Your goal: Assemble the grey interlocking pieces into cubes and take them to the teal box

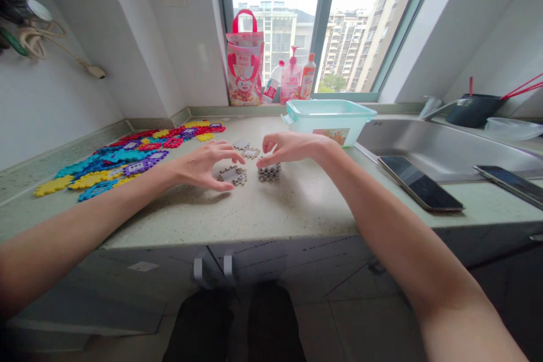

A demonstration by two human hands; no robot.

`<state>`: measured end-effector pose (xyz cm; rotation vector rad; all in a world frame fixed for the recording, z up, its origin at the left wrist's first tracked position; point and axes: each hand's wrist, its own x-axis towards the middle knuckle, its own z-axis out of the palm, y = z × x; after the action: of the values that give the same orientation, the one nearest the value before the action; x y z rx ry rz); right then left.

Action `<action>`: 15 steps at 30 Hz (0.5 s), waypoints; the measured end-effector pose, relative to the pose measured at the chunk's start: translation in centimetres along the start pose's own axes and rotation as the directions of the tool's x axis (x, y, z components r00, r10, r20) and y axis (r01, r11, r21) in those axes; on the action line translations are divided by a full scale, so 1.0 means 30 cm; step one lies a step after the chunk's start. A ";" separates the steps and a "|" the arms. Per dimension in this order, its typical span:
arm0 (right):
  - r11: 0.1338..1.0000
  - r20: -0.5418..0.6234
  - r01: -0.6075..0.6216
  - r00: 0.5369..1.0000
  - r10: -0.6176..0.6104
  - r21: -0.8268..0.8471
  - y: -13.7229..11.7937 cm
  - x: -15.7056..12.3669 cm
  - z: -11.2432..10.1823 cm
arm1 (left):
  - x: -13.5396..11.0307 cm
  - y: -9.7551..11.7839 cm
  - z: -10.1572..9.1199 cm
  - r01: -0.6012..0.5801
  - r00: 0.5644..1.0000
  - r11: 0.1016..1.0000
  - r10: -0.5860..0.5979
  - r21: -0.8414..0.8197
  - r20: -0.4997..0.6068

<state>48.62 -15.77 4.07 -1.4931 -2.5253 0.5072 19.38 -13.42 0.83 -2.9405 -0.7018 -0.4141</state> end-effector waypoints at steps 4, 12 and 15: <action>0.991 -0.201 0.132 0.971 -0.126 0.018 0.025 0.071 0.053 | 0.031 -0.061 0.012 0.115 0.992 0.993 -0.113 0.025 -0.060; 0.993 -0.165 -0.112 0.980 0.107 -0.024 0.097 0.157 0.090 | 0.068 -0.106 0.074 0.286 0.937 0.928 -0.323 0.238 0.132; 0.989 -0.193 -0.131 0.974 0.115 -0.070 0.129 0.150 0.078 | 0.055 -0.105 0.046 0.273 0.947 0.949 -0.294 0.159 0.128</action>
<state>48.87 -10.62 0.32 -1.6499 -2.3460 0.2658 19.70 -9.70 0.06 -2.7646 -1.1328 -0.1543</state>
